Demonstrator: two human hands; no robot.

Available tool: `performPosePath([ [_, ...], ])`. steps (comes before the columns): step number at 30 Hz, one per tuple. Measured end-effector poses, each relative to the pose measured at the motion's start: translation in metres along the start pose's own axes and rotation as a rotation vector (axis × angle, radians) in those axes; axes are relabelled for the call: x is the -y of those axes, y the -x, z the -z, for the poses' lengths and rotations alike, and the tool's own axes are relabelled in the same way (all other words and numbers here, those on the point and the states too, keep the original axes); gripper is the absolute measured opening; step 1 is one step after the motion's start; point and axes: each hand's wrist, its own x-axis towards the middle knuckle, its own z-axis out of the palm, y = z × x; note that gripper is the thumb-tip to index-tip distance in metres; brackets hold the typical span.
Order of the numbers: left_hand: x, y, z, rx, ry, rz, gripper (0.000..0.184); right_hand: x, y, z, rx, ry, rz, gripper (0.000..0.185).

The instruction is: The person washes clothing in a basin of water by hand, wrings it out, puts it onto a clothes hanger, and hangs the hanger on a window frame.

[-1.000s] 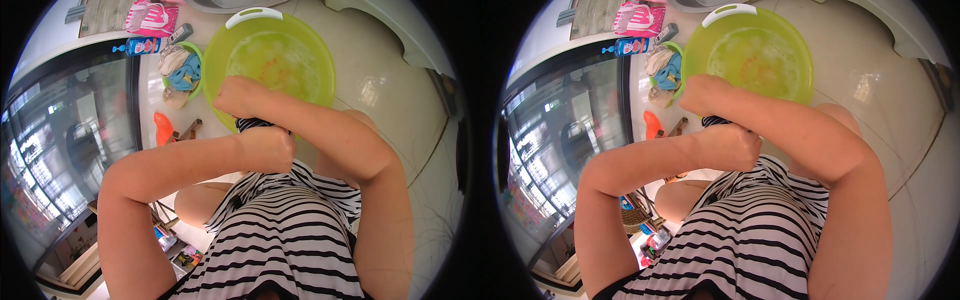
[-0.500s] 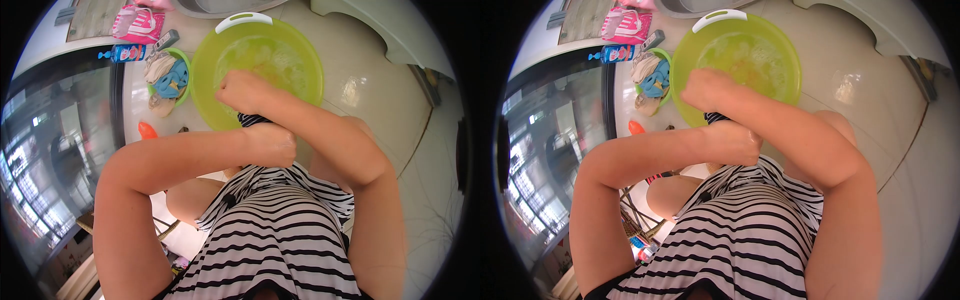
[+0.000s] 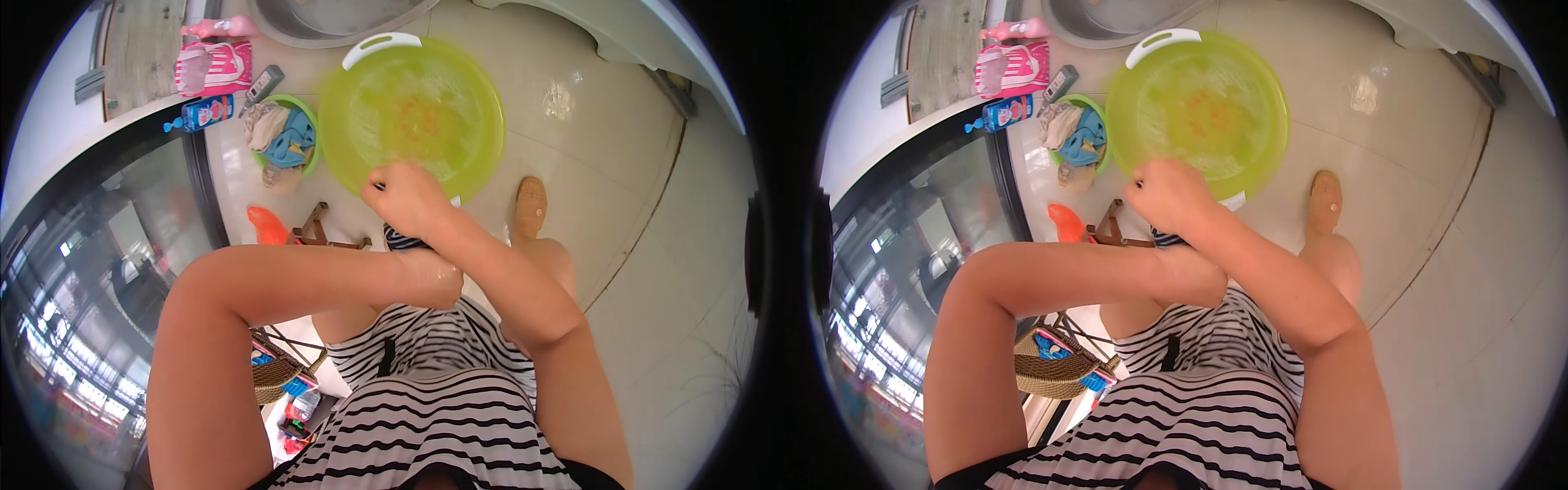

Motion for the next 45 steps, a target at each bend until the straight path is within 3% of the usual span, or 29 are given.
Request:
performPosePath([
  [2, -0.015, 0.001, 0.009, 0.114, -0.062, -0.126, 0.011, 0.006, 0.013, -0.002, 0.001, -0.159, -0.074, 0.028],
  [3, -0.025, 0.005, 0.012, -0.031, -0.093, -0.109, 0.012, 0.01, 0.022, -0.002, 0.011, -0.224, -0.086, 0.024],
  [4, -0.034, 0.007, 0.015, -0.032, -0.088, -0.105, 0.012, 0.008, 0.029, -0.005, 0.018, -0.225, -0.086, 0.024],
  [6, -0.053, 0.01, 0.028, -0.14, 0.063, 0.004, 0.013, 0.004, 0.045, -0.013, 0.123, -0.683, -0.275, 0.027],
  [8, -0.066, 0.012, 0.037, -0.401, 0.117, 0.095, 0.016, 0.007, 0.065, -0.009, 0.094, -1.103, -0.326, 0.021],
  [10, -0.075, 0.034, 0.082, -0.652, 0.263, 0.293, 0.013, 0.009, 0.092, -0.004, -0.078, -1.343, -0.439, 0.02],
  [12, -0.086, 0.067, 0.105, -1.128, 0.592, 0.658, 0.026, 0.03, 0.13, 0.017, -0.228, -1.557, -0.54, 0.028],
  [14, -0.096, 0.098, 0.139, -1.46, 1.476, 1.039, 0.027, 0.072, 0.154, 0.046, -0.384, -1.573, -0.519, 0.036],
  [16, -0.106, 0.122, 0.162, -1.68, 1.845, 0.846, 0.041, 0.113, 0.168, 0.078, -0.41, -1.51, -0.5, 0.043],
  [18, -0.127, 0.125, 0.179, -1.75, 1.794, 0.867, 0.048, 0.158, 0.18, 0.11, -0.471, -1.16, -0.247, 0.045],
  [20, -0.146, 0.129, 0.197, -1.59, 2.053, 0.948, 0.049, 0.203, 0.202, 0.141, -0.301, -0.83, -0.066, 0.061],
  [21, -0.147, 0.137, 0.202, -1.459, 2.418, 0.844, 0.042, 0.233, 0.214, 0.155, -0.251, -0.671, 0.099, 0.068],
  [22, -0.16, 0.13, 0.209, -1.662, 2.546, 0.719, 0.042, 0.263, 0.227, 0.17, -0.199, -0.507, 0.265, 0.075],
  [23, -0.172, 0.13, 0.217, -1.461, 2.791, -0.112, 0.042, 0.302, 0.248, 0.186, -0.104, -0.502, 0.327, 0.079],
  [25, -0.159, 0.107, 0.17, -1.307, 2.761, -0.442, 0.041, 0.336, 0.258, 0.205, 0.087, -0.639, 0.43, 0.081],
  [26, -0.17, 0.118, 0.186, -1.302, 2.603, -0.048, 0.039, 0.358, 0.269, 0.216, 0.137, -0.733, 0.468, 0.07],
  [28, -0.191, 0.139, 0.22, -1.059, 2.237, 0.643, 0.035, 0.368, 0.258, 0.234, 0.085, -0.527, 0.272, 0.051],
  [29, -0.203, 0.129, 0.194, -1.353, 2.196, 0.793, 0.039, 0.395, 0.265, 0.231, -0.12, -0.207, 0.181, 0.033],
  [30, -0.201, 0.12, 0.178, -1.231, 1.797, 1.397, 0.042, 0.41, 0.271, 0.234, -0.179, -0.378, 0.238, 0.027],
  [32, -0.227, 0.158, 0.2, -0.729, 1.079, 1.407, 0.043, 0.46, 0.303, 0.244, 0.008, -0.444, 0.439, 0.024],
  [34, -0.24, 0.165, 0.192, -0.86, 1.047, 1.386, 0.044, 0.485, 0.309, 0.237, 0.17, -0.727, 0.455, 0.02],
  [36, -0.278, 0.176, 0.235, -1.119, 0.975, 1.25, 0.048, 0.505, 0.3, 0.225, -0.008, -0.065, 0.397, 0.017],
  [37, -0.297, 0.171, 0.271, -1.385, 1.313, 1.183, 0.053, 0.512, 0.301, 0.226, 0.023, -0.165, 0.388, 0.015],
  [38, -0.31, 0.169, 0.311, -1.651, 1.626, 1.058, 0.059, 0.531, 0.318, 0.228, 0.038, -0.022, 0.492, 0.015],
  [40, -0.316, 0.17, 0.344, -1.883, 1.811, 0.411, 0.066, 0.551, 0.328, 0.241, 0.053, -0.047, 0.632, 0.016],
  [41, -0.327, 0.17, 0.369, -1.891, 1.793, 0.397, 0.066, 0.57, 0.341, 0.253, 0.011, 0.024, 0.635, 0.017],
  [43, -0.33, 0.164, 0.412, -1.899, 1.729, 0.082, 0.064, 0.574, 0.335, 0.274, -0.064, -0.079, 0.552, 0.015],
  [44, -0.328, 0.159, 0.426, -1.893, 1.703, 0.07, 0.064, 0.581, 0.342, 0.285, -0.09, -0.093, 0.522, 0.017],
  [45, -0.32, 0.156, 0.437, -1.886, 1.525, 0.362, 0.064, 0.583, 0.343, 0.291, -0.103, -0.085, 0.54, 0.017],
])
